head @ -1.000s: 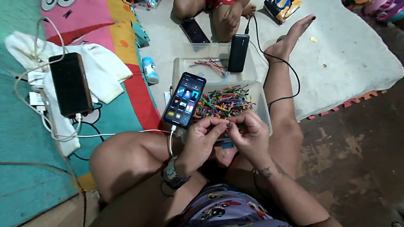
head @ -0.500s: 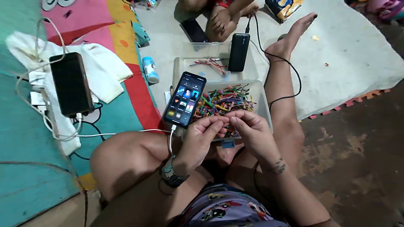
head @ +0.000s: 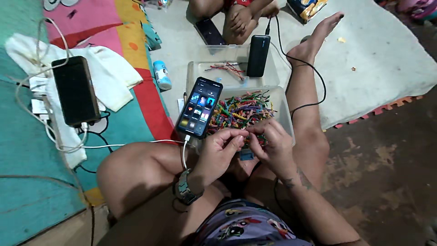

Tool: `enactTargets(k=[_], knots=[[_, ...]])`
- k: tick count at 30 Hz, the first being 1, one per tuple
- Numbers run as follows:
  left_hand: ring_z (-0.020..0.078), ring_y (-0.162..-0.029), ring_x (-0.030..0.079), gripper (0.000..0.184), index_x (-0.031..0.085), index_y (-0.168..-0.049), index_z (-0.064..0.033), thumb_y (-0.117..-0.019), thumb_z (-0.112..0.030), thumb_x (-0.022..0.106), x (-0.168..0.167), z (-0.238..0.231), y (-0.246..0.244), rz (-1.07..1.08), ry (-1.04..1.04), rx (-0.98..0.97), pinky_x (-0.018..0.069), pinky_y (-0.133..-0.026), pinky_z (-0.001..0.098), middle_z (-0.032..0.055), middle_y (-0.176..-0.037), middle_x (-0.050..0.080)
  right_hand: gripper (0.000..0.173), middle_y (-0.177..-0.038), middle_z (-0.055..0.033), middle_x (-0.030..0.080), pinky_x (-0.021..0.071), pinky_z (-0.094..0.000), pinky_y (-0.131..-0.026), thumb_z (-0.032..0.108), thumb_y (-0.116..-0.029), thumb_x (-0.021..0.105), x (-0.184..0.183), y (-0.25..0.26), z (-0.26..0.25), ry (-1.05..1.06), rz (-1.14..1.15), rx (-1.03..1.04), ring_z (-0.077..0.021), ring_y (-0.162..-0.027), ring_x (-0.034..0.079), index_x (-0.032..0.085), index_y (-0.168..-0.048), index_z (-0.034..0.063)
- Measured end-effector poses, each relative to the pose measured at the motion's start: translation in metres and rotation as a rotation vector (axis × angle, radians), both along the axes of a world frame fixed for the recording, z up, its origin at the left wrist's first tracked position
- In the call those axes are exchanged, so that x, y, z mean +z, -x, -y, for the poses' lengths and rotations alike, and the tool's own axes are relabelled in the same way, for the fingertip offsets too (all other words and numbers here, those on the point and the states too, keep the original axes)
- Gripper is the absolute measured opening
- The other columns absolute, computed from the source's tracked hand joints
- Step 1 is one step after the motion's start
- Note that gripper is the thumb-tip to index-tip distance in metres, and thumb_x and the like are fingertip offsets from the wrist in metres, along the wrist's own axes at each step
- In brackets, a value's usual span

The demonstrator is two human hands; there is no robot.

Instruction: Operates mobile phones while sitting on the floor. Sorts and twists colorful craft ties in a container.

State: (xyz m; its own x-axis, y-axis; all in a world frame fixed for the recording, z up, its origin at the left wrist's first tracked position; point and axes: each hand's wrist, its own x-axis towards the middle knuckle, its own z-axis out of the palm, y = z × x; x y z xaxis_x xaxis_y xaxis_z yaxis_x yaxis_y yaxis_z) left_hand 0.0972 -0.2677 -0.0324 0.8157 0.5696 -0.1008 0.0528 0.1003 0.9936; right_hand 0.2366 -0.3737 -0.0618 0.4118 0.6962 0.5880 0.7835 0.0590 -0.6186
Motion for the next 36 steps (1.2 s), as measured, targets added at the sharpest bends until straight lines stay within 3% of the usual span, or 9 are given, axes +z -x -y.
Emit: enactTargets(k=[6, 9, 11, 14, 16, 22, 28, 30, 36], knots=[[0.0069, -0.100, 0.068, 0.031, 0.064, -0.128, 0.0005, -0.0991, -0.011, 0.063, 0.009, -0.020, 0.003, 0.083, -0.331, -0.047, 0.0596, -0.087, 0.0255, 0.0064, -0.120, 0.068, 0.015, -0.094, -0.0003, 0.064, 0.0558, -0.0201, -0.074, 0.015, -0.1017, 0.055, -0.008, -0.012, 0.007, -0.053, -0.389, -0.161, -0.0016, -0.081, 0.062, 0.066, -0.101, 0.0039], [0.0021, -0.091, 0.064, 0.014, 0.067, -0.094, -0.0030, -0.0993, -0.015, 0.062, 0.027, -0.062, 0.014, 0.009, -0.664, 0.106, 0.0553, -0.080, 0.0193, 0.0012, -0.100, 0.066, 0.024, -0.086, 0.0137, 0.061, 0.0531, -0.0208, -0.075, 0.028, -0.1094, 0.041, -0.005, -0.029, 0.014, -0.075, -0.671, -0.030, 0.0020, -0.081, 0.060, 0.060, -0.097, 0.0211], [0.0001, -0.083, 0.059, 0.029, 0.066, -0.082, -0.0065, -0.1033, -0.024, 0.057, 0.037, -0.091, 0.025, -0.159, -0.827, 0.133, 0.0503, -0.074, 0.0163, -0.0008, -0.093, 0.062, 0.031, -0.079, 0.0170, 0.059, 0.0511, -0.0189, -0.074, 0.034, -0.1101, 0.038, -0.006, -0.035, 0.016, -0.088, -0.736, 0.012, 0.0033, -0.076, 0.058, 0.059, -0.089, 0.0265], [0.0237, -0.116, 0.056, 0.029, 0.077, -0.099, -0.0133, -0.1023, -0.022, 0.049, 0.035, -0.124, 0.045, -0.331, -1.003, -0.090, 0.0474, -0.097, 0.0452, 0.0103, -0.124, 0.060, 0.032, -0.074, 0.0172, 0.059, 0.0503, -0.0161, -0.069, 0.032, -0.1106, 0.040, -0.011, -0.040, 0.015, -0.088, -0.745, 0.012, 0.0045, -0.070, 0.058, 0.060, -0.086, 0.0246], [0.0422, -0.131, 0.045, 0.042, 0.080, -0.108, -0.0253, -0.0876, -0.006, 0.049, 0.027, -0.138, 0.054, -0.394, -1.082, -0.248, 0.0420, -0.101, 0.0632, 0.0164, -0.141, 0.052, 0.028, -0.079, 0.0155, 0.062, 0.0523, -0.0170, -0.072, 0.030, -0.1106, 0.041, -0.017, -0.042, 0.014, -0.073, -0.756, 0.015, 0.0034, -0.074, 0.060, 0.060, -0.092, 0.0221], [0.0530, -0.137, 0.038, 0.061, 0.078, -0.117, -0.0341, -0.0842, 0.012, 0.056, 0.016, -0.154, 0.037, -0.485, -1.112, -0.386, 0.0401, -0.097, 0.0724, 0.0187, -0.152, 0.046, 0.024, -0.089, 0.0113, 0.065, 0.0554, -0.0215, -0.076, 0.025, -0.1093, 0.042, -0.027, -0.042, 0.011, -0.021, -0.788, 0.003, 0.0001, -0.081, 0.063, 0.062, -0.098, 0.0170], [0.0439, -0.125, 0.054, 0.052, 0.040, -0.155, -0.0061, -0.1059, -0.019, 0.051, 0.017, -0.161, 0.002, -0.639, -0.777, -0.181, 0.0461, -0.100, 0.0629, 0.0261, -0.145, 0.047, 0.021, -0.097, 0.0072, 0.068, 0.0568, -0.0228, -0.077, 0.019, -0.1078, 0.045, -0.028, -0.043, 0.010, -0.014, -0.770, -0.023, -0.0017, -0.082, 0.065, 0.063, -0.110, 0.0106], [0.0351, -0.108, 0.065, 0.070, 0.025, -0.161, -0.0093, -0.1028, -0.028, 0.059, 0.022, -0.155, 0.009, -0.640, -0.574, -0.229, 0.0540, -0.090, 0.0553, 0.0236, -0.135, 0.055, 0.017, -0.101, 0.0061, 0.068, 0.0585, -0.0230, -0.080, 0.016, -0.1048, 0.050, -0.025, -0.043, 0.012, -0.017, -0.765, -0.047, -0.0023, -0.087, 0.067, 0.061, -0.116, 0.0092], [0.0131, -0.078, 0.068, 0.107, 0.011, -0.163, -0.0148, -0.0832, -0.002, 0.081, 0.022, -0.149, 0.033, -0.618, -0.346, -0.344, 0.0588, -0.070, 0.0295, 0.0148, -0.132, 0.055, 0.013, -0.086, 0.0113, 0.062, 0.0547, -0.0217, -0.078, 0.017, -0.1040, 0.047, -0.021, -0.043, 0.015, -0.005, -0.762, -0.058, 0.0010, -0.080, 0.062, 0.059, -0.104, 0.0137]])
